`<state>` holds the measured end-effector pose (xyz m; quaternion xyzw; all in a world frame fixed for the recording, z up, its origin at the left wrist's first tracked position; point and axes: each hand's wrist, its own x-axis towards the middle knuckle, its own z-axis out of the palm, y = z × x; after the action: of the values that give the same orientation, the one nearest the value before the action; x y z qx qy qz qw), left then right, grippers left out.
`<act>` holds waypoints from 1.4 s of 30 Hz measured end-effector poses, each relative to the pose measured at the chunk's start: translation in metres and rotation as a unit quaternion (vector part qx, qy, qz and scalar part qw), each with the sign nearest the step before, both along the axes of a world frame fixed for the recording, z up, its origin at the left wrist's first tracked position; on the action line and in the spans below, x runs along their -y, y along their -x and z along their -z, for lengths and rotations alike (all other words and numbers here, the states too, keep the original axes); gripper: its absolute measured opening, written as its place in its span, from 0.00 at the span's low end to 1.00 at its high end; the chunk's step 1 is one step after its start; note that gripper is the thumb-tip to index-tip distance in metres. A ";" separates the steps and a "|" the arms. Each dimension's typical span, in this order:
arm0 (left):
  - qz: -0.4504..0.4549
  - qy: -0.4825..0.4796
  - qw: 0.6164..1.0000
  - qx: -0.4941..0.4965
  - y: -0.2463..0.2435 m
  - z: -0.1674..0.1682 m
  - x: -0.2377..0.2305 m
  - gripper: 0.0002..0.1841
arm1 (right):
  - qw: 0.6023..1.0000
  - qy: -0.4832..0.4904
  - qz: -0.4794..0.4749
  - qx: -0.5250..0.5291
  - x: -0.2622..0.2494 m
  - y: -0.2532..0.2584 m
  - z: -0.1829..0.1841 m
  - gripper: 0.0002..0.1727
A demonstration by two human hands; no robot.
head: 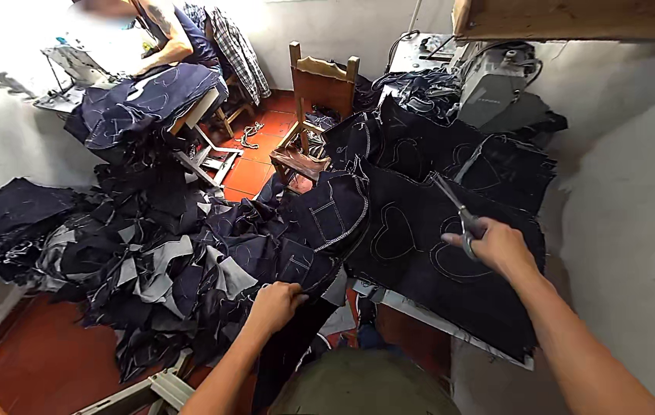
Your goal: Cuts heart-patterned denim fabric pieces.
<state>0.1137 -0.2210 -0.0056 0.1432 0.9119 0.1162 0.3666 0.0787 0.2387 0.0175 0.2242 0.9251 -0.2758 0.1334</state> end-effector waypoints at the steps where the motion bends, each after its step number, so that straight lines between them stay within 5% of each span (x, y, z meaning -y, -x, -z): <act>1: 0.014 -0.003 1.000 0.027 0.005 -0.005 0.002 0.26 | 0.992 0.096 -0.069 0.049 0.013 -0.018 -0.014 0.23; 3: 0.042 -0.016 0.997 0.057 0.011 -0.011 0.006 0.26 | 0.920 0.260 -0.233 0.181 0.038 -0.053 -0.017 0.23; 6: 0.083 -0.035 0.993 0.080 0.015 -0.019 0.006 0.24 | 0.847 0.239 -0.367 0.302 0.068 -0.076 0.009 0.35; 24: 0.129 -0.060 0.987 0.080 0.005 -0.025 0.004 0.24 | 0.842 0.274 -0.384 0.261 0.076 -0.031 0.042 0.25; 27: 0.077 -0.175 0.980 0.056 -0.014 -0.043 0.028 0.24 | 0.860 0.296 -0.364 0.201 0.065 -0.045 0.026 0.25; 30: 0.023 -0.410 0.912 -0.004 -0.038 -0.102 0.048 0.22 | 0.871 0.365 -0.314 0.093 0.051 -0.077 0.014 0.55; 32: 0.020 -0.535 0.844 -0.019 -0.043 -0.155 0.044 0.19 | 0.869 0.423 -0.258 0.013 0.057 -0.095 0.029 0.63; 35: -0.070 -0.607 0.788 -0.077 -0.044 -0.217 0.023 0.14 | 0.817 0.530 -0.192 -0.120 0.093 -0.103 0.051 0.57; 38: -0.285 -0.631 0.707 -0.146 -0.044 -0.251 -0.008 0.13 | 0.714 0.642 -0.099 -0.262 0.131 -0.100 0.031 0.29; 39: -0.248 -0.663 0.682 -0.183 -0.038 -0.233 -0.004 0.12 | 0.700 0.646 -0.048 -0.300 0.133 -0.098 0.017 0.22; 40: -0.195 -0.669 0.683 -0.219 -0.033 -0.217 -0.001 0.12 | 0.711 0.621 -0.010 -0.330 0.121 -0.095 0.000 0.19; 42: -0.179 -0.596 0.739 -0.257 -0.033 -0.214 -0.022 0.12 | 0.798 0.495 0.045 -0.340 0.063 -0.096 -0.041 0.21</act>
<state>0.1467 -0.1991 0.2084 0.1908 0.7246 0.6586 -0.0695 0.1749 0.1758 0.0588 0.0609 0.6373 -0.7604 -0.1093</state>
